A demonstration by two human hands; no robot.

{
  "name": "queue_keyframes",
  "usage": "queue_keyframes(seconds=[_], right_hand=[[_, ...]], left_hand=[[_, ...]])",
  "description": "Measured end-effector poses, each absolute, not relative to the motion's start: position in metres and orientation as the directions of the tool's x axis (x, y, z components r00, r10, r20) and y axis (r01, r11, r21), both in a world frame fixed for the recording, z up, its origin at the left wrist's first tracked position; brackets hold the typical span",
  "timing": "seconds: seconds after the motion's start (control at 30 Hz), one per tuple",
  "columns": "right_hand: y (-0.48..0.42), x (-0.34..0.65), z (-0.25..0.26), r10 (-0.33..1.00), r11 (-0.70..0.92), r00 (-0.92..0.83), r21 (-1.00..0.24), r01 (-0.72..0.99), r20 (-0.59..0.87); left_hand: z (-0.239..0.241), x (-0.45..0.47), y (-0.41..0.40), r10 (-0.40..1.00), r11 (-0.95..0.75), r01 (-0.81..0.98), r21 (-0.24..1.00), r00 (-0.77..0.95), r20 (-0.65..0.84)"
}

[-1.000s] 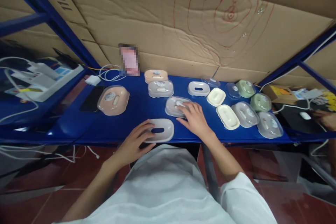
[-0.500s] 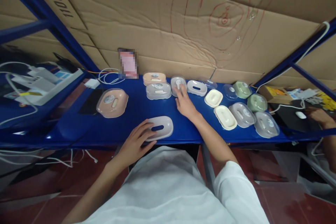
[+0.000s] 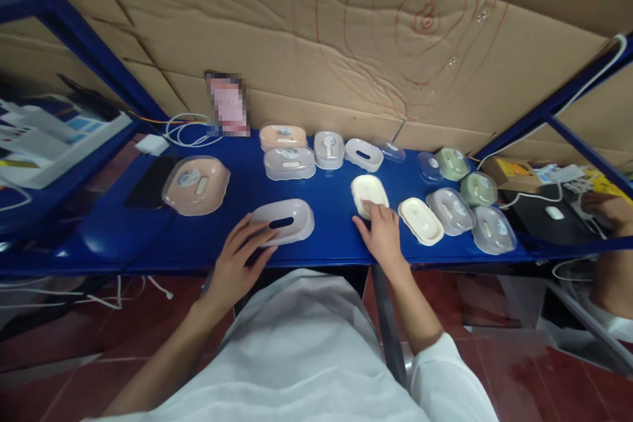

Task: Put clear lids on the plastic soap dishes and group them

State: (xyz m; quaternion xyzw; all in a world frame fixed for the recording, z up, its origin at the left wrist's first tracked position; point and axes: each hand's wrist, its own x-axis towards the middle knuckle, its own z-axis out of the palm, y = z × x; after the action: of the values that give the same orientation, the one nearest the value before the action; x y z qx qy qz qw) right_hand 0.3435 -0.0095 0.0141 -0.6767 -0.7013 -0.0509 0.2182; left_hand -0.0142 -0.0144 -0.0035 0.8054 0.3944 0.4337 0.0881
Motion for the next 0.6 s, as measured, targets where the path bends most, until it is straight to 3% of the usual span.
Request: queue_keyframes(seconds=[0.2, 0.4, 0.6], right_hand=[[-0.035, 0.315, 0.013, 0.861, 0.490, -0.346, -0.428, 0.760, 0.372], [-0.038, 0.317, 0.016, 0.880, 0.438, -0.250, -0.484, 0.758, 0.404], [-0.037, 0.313, 0.017, 0.839, 0.541, -0.449, -0.378, 0.751, 0.309]], left_hand=[[0.013, -0.009, -0.011, 0.694, -0.682, 0.544, 0.489, 0.269, 0.668], [0.016, 0.024, -0.011, 0.713, -0.692, 0.555, 0.462, 0.424, 0.559], [0.013, 0.045, -0.025, 0.683, -0.712, 0.639, 0.291, 0.536, 0.497]])
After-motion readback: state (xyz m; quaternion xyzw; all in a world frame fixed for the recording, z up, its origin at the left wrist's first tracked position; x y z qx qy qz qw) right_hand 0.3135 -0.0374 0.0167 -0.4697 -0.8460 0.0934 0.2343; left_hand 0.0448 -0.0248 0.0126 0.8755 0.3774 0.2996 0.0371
